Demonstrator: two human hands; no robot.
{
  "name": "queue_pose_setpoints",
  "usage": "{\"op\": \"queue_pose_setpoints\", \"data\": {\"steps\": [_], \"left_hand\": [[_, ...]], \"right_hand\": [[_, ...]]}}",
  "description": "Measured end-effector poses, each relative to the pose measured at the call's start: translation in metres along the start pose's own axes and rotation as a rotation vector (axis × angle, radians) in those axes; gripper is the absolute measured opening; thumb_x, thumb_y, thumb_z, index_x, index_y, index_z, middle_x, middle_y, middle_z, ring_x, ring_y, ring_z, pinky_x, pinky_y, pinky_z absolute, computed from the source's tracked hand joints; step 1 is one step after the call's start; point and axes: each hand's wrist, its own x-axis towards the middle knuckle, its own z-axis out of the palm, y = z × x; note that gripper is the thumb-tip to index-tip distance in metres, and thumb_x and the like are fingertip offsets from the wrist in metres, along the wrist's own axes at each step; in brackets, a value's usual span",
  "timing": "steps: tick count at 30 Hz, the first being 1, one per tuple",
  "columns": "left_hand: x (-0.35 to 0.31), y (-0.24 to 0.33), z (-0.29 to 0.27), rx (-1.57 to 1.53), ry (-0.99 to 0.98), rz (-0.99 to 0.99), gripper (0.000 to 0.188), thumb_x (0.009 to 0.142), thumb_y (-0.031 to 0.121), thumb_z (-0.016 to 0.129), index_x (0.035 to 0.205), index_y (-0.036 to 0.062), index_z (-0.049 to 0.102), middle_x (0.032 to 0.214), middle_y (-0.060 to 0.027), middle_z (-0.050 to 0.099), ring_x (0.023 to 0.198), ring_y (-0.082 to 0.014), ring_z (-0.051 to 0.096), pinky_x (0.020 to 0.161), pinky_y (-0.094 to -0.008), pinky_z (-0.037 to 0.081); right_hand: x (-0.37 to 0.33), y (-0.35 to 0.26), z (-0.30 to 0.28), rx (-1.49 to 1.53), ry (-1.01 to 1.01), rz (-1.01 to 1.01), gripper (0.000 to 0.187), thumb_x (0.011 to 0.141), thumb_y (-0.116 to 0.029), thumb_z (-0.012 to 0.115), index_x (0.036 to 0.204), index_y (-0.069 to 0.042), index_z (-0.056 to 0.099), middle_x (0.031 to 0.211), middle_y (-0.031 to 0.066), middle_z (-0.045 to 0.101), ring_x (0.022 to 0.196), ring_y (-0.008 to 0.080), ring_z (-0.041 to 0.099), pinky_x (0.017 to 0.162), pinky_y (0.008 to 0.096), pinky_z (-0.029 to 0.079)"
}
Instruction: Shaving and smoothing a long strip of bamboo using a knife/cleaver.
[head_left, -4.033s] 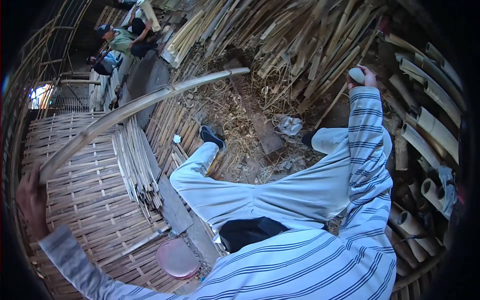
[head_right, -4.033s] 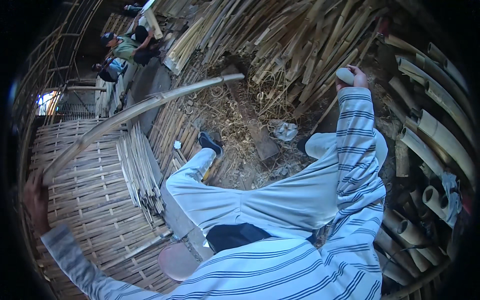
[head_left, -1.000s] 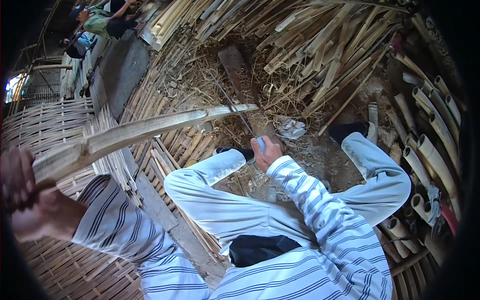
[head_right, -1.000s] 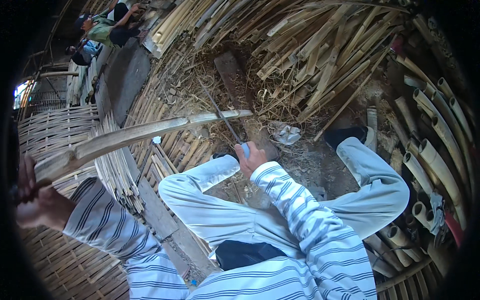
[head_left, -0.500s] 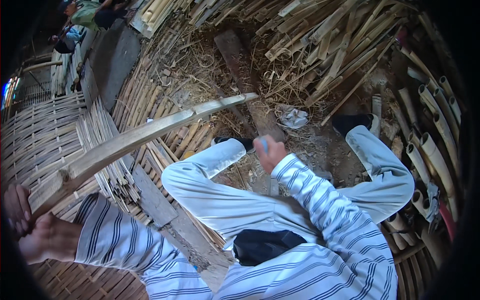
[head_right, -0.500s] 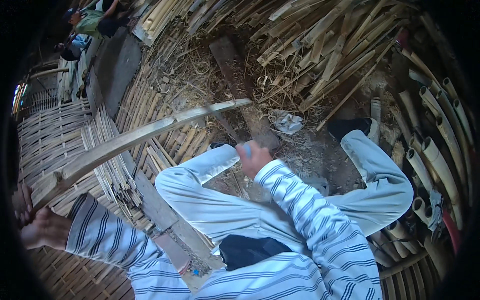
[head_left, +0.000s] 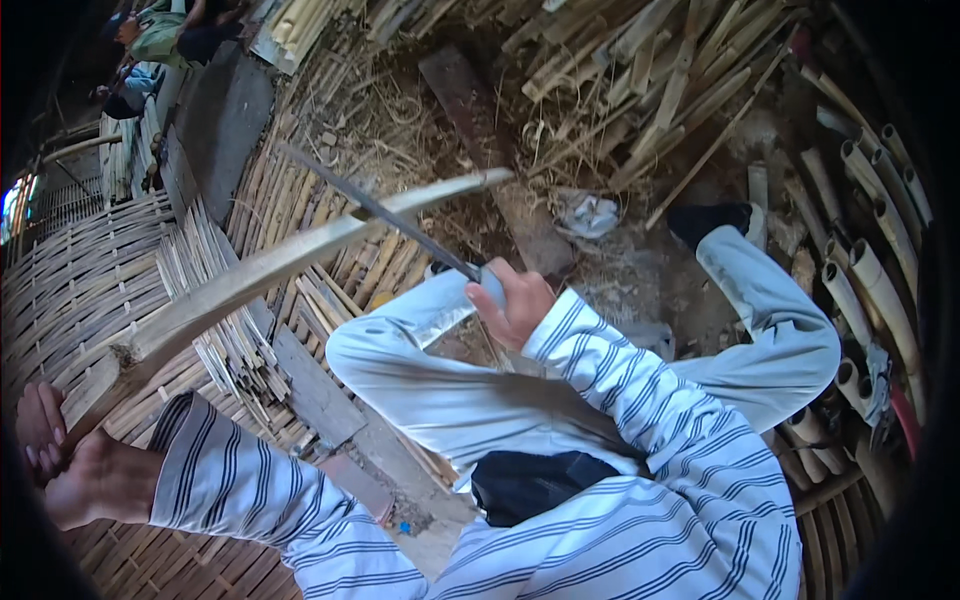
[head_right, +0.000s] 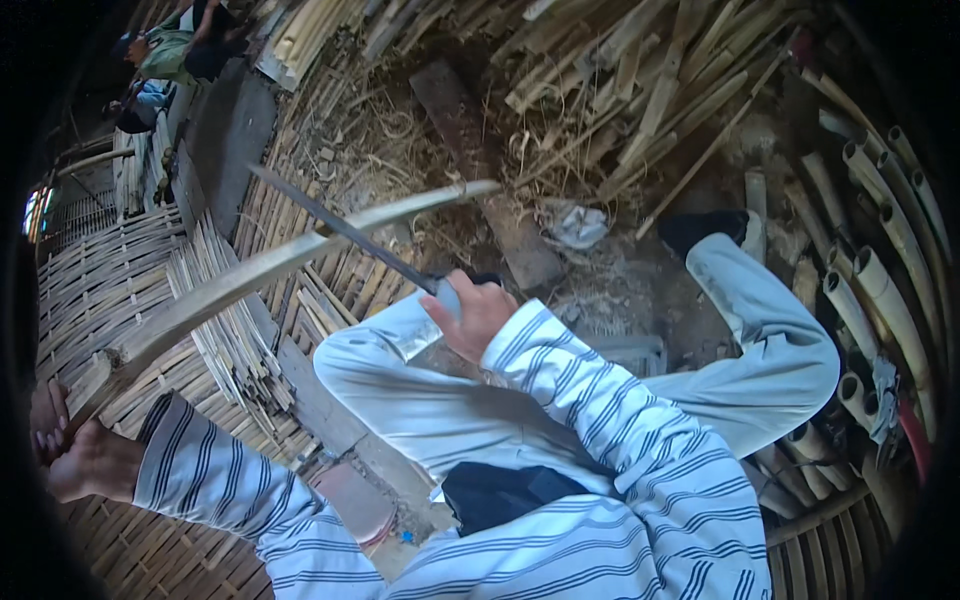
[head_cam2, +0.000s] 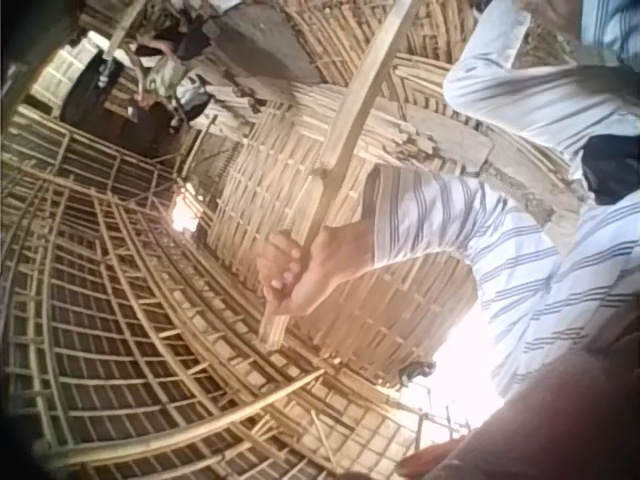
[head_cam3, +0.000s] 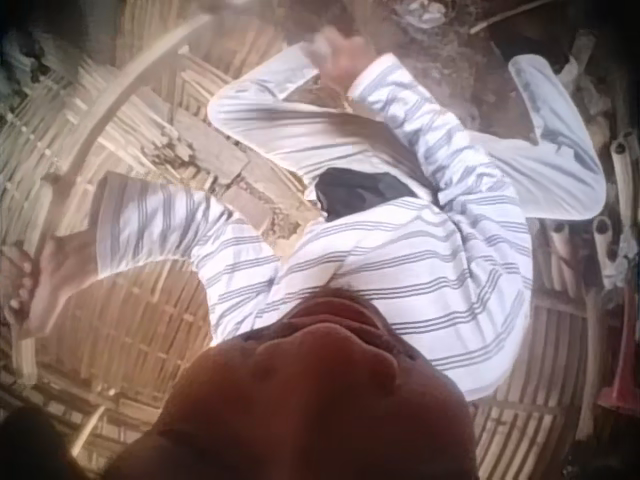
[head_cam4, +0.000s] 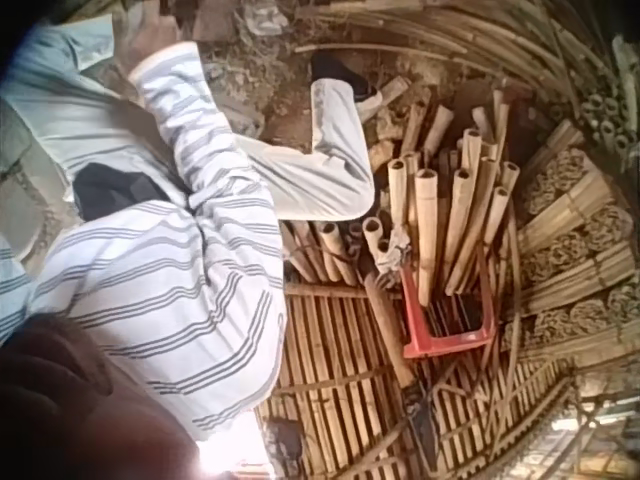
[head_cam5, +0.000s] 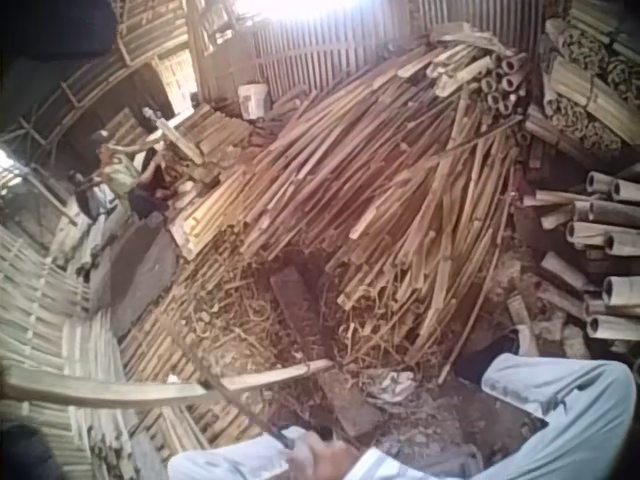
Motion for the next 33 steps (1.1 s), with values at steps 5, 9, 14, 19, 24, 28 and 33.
{"op": "queue_pose_setpoints", "data": {"steps": [5, 9, 14, 19, 24, 28, 33], "left_hand": [[-0.027, -0.006, 0.075, 0.507, 0.410, 0.182, 0.019, 0.077, 0.012, 0.038, 0.059, 0.0090, 0.041, 0.055, -0.0045, 0.041, 0.046, -0.0144, 0.040, 0.044, -0.0243, 0.040], [-0.017, 0.000, 0.053, 0.008, 0.134, -0.013, 0.019, 0.067, 0.007, 0.044, 0.055, 0.0142, 0.031, 0.050, 0.0002, 0.026, 0.042, -0.0103, 0.030, 0.039, -0.0206, 0.026], [-0.011, 0.009, 0.045, 0.220, 0.440, 0.091, 0.017, 0.069, 0.008, 0.043, 0.056, 0.0138, 0.033, 0.052, 0.0009, 0.029, 0.042, -0.0100, 0.028, 0.039, -0.0207, 0.026], [0.008, 0.011, 0.020, -0.065, 0.083, 0.023, 0.020, 0.072, 0.011, 0.043, 0.055, 0.0137, 0.033, 0.051, 0.0015, 0.028, 0.041, -0.0108, 0.026, 0.038, -0.0227, 0.025], [-0.024, 0.018, 0.054, -0.094, -0.027, -0.019, 0.018, 0.074, 0.012, 0.040, 0.056, 0.0115, 0.037, 0.051, -0.0016, 0.034, 0.040, -0.0126, 0.032, 0.039, -0.0237, 0.034], [-0.008, 0.025, 0.037, 0.132, 0.207, 0.075, 0.022, 0.077, 0.012, 0.036, 0.061, 0.0028, 0.048, 0.057, -0.0061, 0.049, 0.043, -0.0143, 0.042, 0.043, -0.0242, 0.043], [-0.016, 0.011, 0.071, -0.015, 0.061, 0.012, 0.015, 0.073, 0.010, 0.038, 0.058, 0.0074, 0.042, 0.053, -0.0031, 0.041, 0.041, -0.0130, 0.035, 0.040, -0.0245, 0.035]], "right_hand": [[0.022, 0.138, 0.017, -0.290, 0.174, 0.400, 0.056, 0.087, -0.053, 0.047, 0.100, -0.001, 0.061, 0.079, 0.0278, 0.063, 0.077, 0.0441, 0.062, 0.071, 0.0495, 0.050], [0.022, 0.076, 0.001, -0.112, -0.083, 0.359, 0.060, 0.088, -0.054, 0.042, 0.108, -0.001, 0.060, 0.094, 0.0323, 0.060, 0.091, 0.0436, 0.060, 0.085, 0.0474, 0.046], [-0.006, -0.021, -0.011, -0.022, 0.033, 0.001, 0.044, 0.087, -0.050, 0.050, 0.091, -0.006, 0.056, 0.066, 0.0251, 0.061, 0.063, 0.0449, 0.061, 0.065, 0.0520, 0.050], [0.024, 0.134, 0.012, -0.216, 0.138, 0.427, 0.056, 0.087, -0.054, 0.045, 0.098, -0.001, 0.059, 0.078, 0.0274, 0.062, 0.081, 0.0435, 0.062, 0.075, 0.0490, 0.049], [0.020, 0.073, 0.010, -0.085, 0.008, 0.326, 0.066, 0.088, -0.057, 0.038, 0.105, 0.004, 0.055, 0.087, 0.0318, 0.061, 0.087, 0.0476, 0.059, 0.081, 0.0492, 0.047], [-0.008, 0.003, -0.007, -0.011, -0.004, 0.067, 0.049, 0.088, -0.051, 0.047, 0.099, -0.005, 0.057, 0.074, 0.0279, 0.061, 0.076, 0.0467, 0.061, 0.073, 0.0521, 0.049], [0.019, 0.141, 0.006, -0.246, 0.098, 0.434, 0.059, 0.086, -0.055, 0.046, 0.102, 0.000, 0.060, 0.100, 0.0316, 0.059, 0.098, 0.0426, 0.058, 0.084, 0.0472, 0.047]]}}
